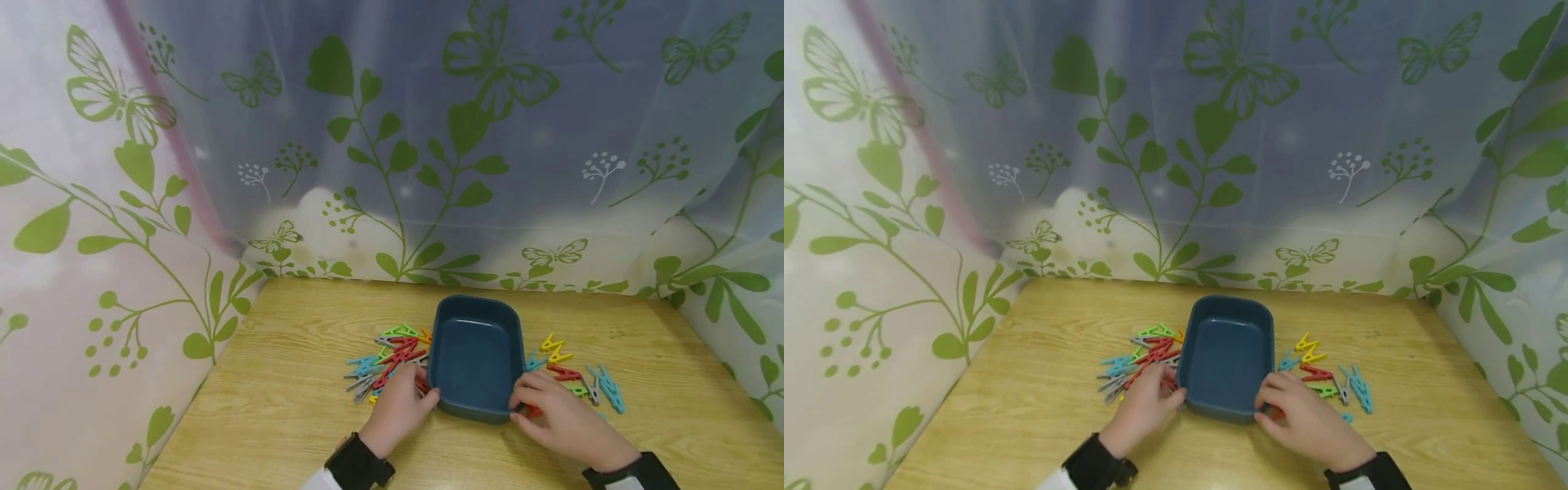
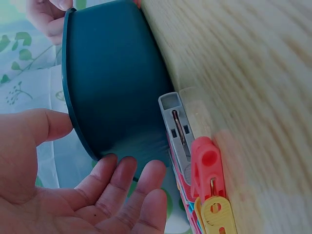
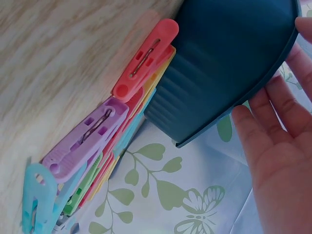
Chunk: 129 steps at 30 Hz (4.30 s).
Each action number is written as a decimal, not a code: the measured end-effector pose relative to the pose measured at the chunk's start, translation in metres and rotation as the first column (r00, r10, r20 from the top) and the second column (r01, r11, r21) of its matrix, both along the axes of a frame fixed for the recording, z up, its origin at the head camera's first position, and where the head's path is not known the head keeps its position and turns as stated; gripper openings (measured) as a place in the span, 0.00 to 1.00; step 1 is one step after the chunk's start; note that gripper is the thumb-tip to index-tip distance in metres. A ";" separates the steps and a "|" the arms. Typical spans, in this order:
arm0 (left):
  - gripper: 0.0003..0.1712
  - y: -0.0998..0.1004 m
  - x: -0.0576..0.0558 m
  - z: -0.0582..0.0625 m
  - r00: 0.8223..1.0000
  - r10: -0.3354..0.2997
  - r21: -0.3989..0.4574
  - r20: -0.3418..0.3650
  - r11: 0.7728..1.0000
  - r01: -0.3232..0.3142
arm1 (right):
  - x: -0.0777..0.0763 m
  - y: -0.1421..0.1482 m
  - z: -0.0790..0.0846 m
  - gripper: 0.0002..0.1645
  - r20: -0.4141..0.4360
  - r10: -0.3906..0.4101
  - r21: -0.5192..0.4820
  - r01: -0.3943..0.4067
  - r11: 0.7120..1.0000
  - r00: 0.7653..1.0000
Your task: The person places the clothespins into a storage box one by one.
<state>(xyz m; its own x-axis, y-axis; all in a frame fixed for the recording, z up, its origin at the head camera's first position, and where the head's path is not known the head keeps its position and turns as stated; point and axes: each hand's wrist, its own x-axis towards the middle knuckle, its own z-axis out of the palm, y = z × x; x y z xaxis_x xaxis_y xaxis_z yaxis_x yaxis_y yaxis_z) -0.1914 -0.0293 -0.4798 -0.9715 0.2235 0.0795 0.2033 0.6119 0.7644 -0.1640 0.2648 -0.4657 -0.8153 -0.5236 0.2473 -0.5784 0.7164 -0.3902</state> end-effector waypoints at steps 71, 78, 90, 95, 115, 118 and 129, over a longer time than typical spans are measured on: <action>0.10 0.008 -0.020 0.006 0.991 0.083 0.033 -0.109 0.996 -0.079 | -0.061 -0.017 -0.014 0.22 0.116 -0.529 -0.176 0.541 0.822 0.841; 0.10 0.005 -0.014 0.006 0.990 0.057 0.020 -0.129 0.998 -0.055 | -0.055 -0.018 -0.016 0.20 0.087 -0.513 -0.191 0.519 0.833 0.854; 0.10 0.002 -0.003 0.006 0.993 0.039 -0.013 -0.112 0.999 -0.040 | -0.048 -0.021 -0.017 0.20 0.106 -0.513 -0.165 0.524 0.835 0.852; 0.10 -0.001 0.002 0.006 0.994 0.021 -0.012 -0.104 1.000 -0.023 | -0.043 -0.023 -0.016 0.19 0.124 -0.507 -0.162 0.522 0.837 0.853; 0.11 -0.009 0.011 0.011 0.999 -0.028 -0.047 -0.038 0.999 0.026 | -0.031 -0.029 -0.014 0.17 0.155 -0.501 -0.136 0.520 0.843 0.852; 0.11 -0.010 0.012 0.012 0.999 -0.031 -0.055 -0.033 0.998 0.029 | -0.030 -0.029 -0.014 0.17 0.150 -0.497 -0.145 0.516 0.844 0.855; 0.12 -0.011 0.016 0.017 0.999 -0.051 -0.076 -0.011 0.996 0.050 | -0.027 -0.030 -0.014 0.16 0.144 -0.488 -0.162 0.507 0.847 0.861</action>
<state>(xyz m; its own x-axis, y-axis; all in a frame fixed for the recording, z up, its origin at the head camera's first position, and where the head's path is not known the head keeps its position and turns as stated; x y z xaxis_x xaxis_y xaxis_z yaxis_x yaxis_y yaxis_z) -0.1759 -0.0400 -0.4627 -0.9578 0.2781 0.0732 0.2451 0.6565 0.7134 -0.1907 0.2350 -0.4792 -0.9780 0.0066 0.2087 -0.1184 0.8058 -0.5802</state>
